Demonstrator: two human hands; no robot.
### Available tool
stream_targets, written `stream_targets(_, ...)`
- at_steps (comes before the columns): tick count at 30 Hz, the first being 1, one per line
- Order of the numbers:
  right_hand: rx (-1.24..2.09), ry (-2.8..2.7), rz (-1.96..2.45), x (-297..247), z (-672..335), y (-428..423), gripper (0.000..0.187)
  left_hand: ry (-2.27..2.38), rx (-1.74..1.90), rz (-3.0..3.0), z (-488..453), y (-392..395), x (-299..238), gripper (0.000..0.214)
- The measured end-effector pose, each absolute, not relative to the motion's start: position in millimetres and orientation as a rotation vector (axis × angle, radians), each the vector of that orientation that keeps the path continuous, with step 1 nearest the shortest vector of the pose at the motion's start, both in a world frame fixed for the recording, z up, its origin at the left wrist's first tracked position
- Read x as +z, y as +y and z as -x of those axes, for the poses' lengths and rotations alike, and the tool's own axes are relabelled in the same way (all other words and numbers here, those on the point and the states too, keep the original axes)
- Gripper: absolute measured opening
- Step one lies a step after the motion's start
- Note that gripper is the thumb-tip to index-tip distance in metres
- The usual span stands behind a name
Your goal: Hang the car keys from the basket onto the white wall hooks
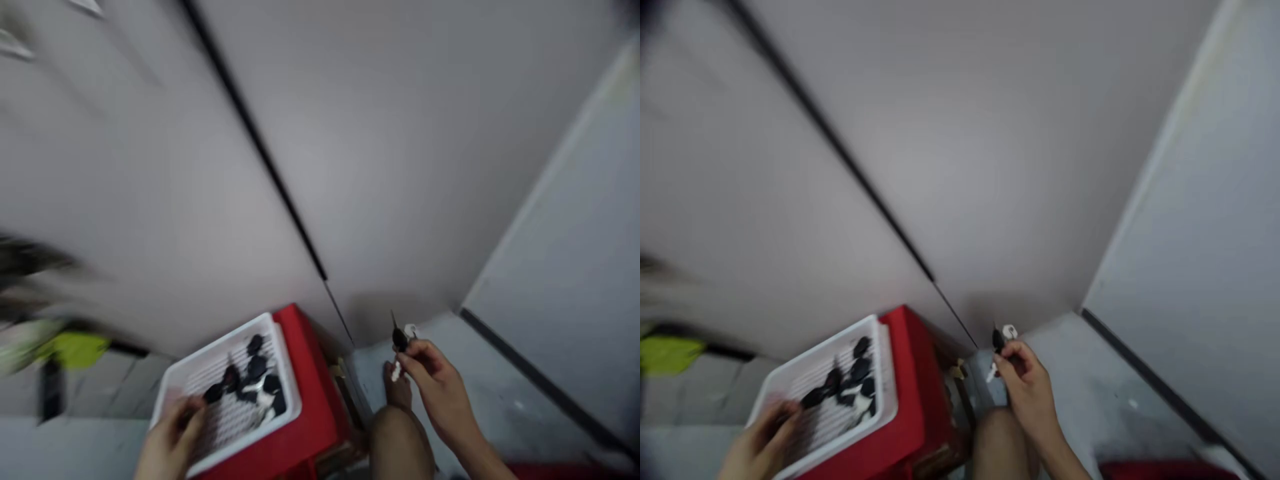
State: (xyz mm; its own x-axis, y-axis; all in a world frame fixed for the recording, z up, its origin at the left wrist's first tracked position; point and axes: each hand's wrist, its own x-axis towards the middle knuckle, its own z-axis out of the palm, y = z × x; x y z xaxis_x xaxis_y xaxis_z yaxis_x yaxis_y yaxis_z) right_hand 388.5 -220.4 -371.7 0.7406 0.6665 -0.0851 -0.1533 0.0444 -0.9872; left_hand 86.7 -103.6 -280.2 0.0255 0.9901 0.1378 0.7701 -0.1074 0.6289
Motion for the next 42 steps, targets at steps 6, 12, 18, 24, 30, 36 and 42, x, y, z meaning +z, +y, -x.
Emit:
stream_targets(6, 0.824, -1.172, 1.287, -252, -269, -176, 0.004, 1.431, 0.695, -1.994, -53, -110, -256, 0.009)
stream_targets(12, 0.574, -1.490, 1.622, -245, -212, -155, 0.011, 1.211, 0.736, -1.962, -57, -110, -253, 0.013)
stream_targets(18, 0.376, -1.547, 1.618, -172, -205, -138, 0.028, 0.993, 0.902, -2.017, -44, -90, -194, 0.036)
stream_targets(24, 0.053, -1.522, 1.432, -65, -151, -85, 0.040, 1.416, 1.636, -1.812, -9, -44, -86, 0.043)
stream_targets(30, -0.100, -1.473, 1.574, -31, -115, -32, 0.026, 1.740, 1.499, -1.796, -14, -29, -59, 0.044)
stream_targets(36, -0.078, -1.391, 1.543, -6, -123, -28, 0.029, 1.310, 1.624, -1.773, -3, -9, -24, 0.017)
stream_targets(42, 0.056, -1.318, 1.470, -12, -119, -11, 0.030, 1.012, 1.798, -1.711, 6, -5, 34, 0.013)
